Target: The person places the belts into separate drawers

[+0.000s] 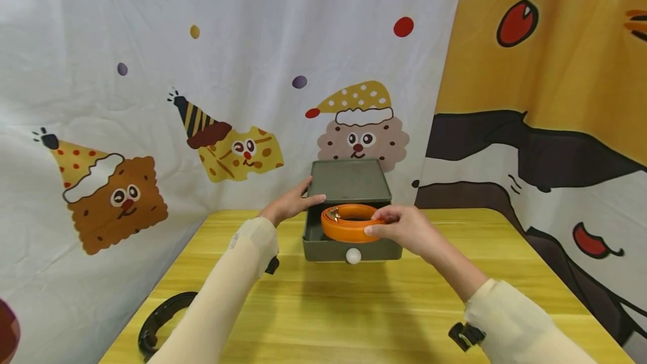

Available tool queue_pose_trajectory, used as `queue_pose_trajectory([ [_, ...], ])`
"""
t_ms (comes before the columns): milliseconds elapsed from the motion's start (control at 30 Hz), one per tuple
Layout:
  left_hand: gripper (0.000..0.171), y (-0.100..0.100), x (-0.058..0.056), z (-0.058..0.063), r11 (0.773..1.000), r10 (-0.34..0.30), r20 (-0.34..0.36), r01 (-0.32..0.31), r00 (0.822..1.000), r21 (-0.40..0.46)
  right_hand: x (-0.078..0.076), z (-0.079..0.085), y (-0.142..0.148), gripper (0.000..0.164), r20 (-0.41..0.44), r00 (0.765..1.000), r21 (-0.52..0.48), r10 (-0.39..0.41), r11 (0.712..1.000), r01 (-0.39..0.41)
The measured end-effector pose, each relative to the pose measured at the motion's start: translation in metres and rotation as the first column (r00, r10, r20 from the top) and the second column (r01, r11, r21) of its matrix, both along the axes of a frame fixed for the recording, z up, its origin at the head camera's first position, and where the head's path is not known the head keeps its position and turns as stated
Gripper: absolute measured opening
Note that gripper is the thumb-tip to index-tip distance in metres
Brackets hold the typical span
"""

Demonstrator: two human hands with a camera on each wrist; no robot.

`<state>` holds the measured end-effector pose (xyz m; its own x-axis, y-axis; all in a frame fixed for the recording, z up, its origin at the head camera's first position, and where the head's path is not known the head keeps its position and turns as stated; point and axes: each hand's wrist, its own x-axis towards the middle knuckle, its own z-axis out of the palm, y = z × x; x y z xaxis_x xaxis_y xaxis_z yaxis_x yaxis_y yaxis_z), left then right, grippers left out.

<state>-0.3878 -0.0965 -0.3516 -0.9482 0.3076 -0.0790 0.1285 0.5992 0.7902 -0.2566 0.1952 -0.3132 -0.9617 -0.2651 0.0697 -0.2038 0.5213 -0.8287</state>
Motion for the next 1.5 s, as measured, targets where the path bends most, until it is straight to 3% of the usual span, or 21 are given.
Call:
queue_pose_trajectory([
  [633,0.103,0.000,-0.003,-0.001,1.000,0.004,0.009,-0.004,1.000,-0.006,-0.011,-0.004,-0.005,0.042,0.030,0.999,0.000,-0.018,1.000,0.018],
  [1133,0.106,-0.001,-0.002,-0.002,1.000,-0.007,-0.001,0.007,1.000,0.001,-0.019,-0.012,-0.018,0.039,-0.021,0.997,0.055,-0.070,0.996,0.071],
  [1500,0.102,0.000,-0.002,-0.001,1.000,-0.013,0.005,0.012,1.000,0.023,-0.021,-0.016,-0.029,0.042,-0.079,0.989,0.162,-0.125,0.977,0.137],
])
